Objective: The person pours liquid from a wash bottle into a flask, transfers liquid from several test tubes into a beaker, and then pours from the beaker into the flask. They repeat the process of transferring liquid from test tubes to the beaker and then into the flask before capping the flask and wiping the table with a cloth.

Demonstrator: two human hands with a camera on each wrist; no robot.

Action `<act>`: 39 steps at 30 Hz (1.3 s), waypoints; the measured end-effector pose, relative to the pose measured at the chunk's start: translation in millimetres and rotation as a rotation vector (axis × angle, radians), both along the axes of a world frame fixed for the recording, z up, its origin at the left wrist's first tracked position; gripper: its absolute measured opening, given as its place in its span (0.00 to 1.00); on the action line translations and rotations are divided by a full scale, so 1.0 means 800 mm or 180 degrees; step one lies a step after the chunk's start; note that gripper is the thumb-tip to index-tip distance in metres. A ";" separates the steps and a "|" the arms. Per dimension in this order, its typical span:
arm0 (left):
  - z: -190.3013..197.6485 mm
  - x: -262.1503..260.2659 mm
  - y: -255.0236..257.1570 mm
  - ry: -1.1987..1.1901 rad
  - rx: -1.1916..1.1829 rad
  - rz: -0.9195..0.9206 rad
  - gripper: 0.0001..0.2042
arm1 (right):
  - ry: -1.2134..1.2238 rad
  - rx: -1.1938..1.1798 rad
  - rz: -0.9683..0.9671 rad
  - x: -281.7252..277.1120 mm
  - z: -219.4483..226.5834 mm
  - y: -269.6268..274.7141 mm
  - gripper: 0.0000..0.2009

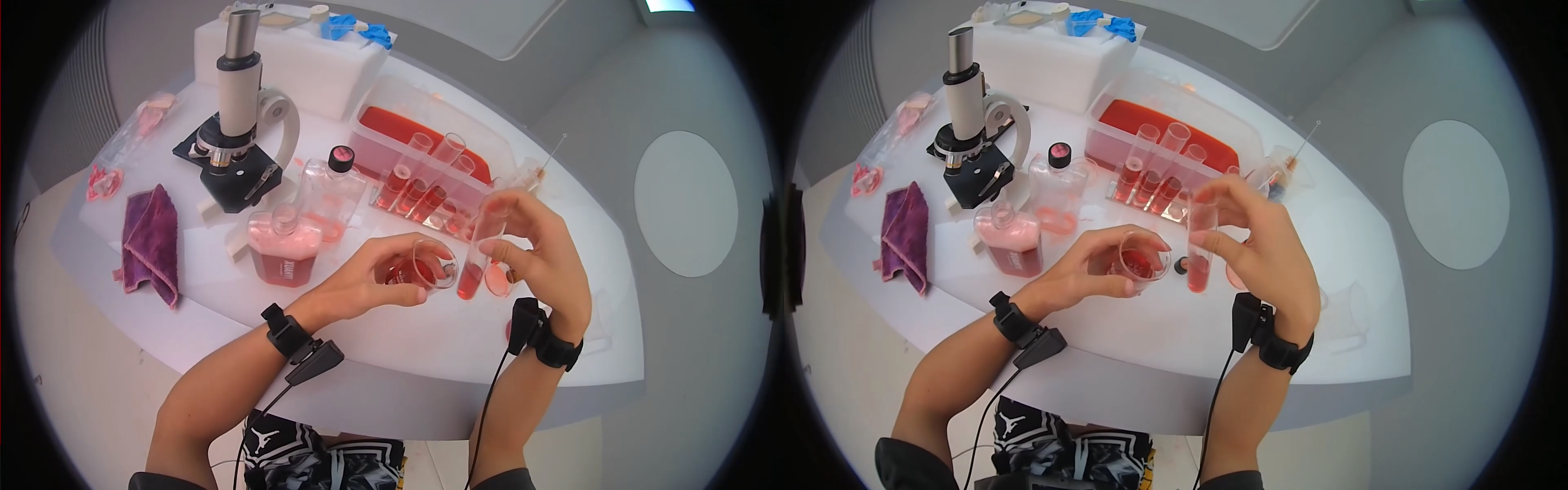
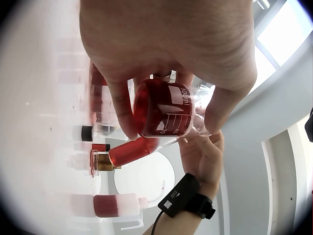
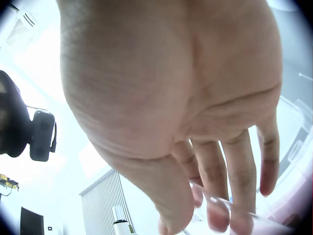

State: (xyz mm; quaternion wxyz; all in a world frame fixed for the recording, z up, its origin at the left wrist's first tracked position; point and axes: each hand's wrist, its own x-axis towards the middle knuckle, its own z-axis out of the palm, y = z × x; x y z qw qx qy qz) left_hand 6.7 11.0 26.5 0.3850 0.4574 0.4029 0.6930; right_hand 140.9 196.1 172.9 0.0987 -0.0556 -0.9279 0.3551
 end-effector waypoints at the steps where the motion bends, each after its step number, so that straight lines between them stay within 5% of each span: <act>1: 0.001 0.000 0.000 -0.0038 -0.0011 -0.0009 0.28 | 0.0261 -0.0068 -0.0088 0.000 -0.003 0.005 0.18; 14: 0.006 0.000 -0.004 -0.0324 -0.0177 -0.0147 0.30 | 0.1851 0.0289 -0.1374 -0.032 -0.029 0.035 0.16; 31: -0.007 -0.001 0.005 -0.0080 0.0143 -0.0340 0.35 | 0.1997 0.0345 -0.1687 -0.061 -0.069 0.047 0.18; 39: -0.013 -0.003 0.006 0.0002 0.0023 -0.0239 0.35 | 0.2009 0.0544 -0.1672 -0.066 -0.080 0.055 0.26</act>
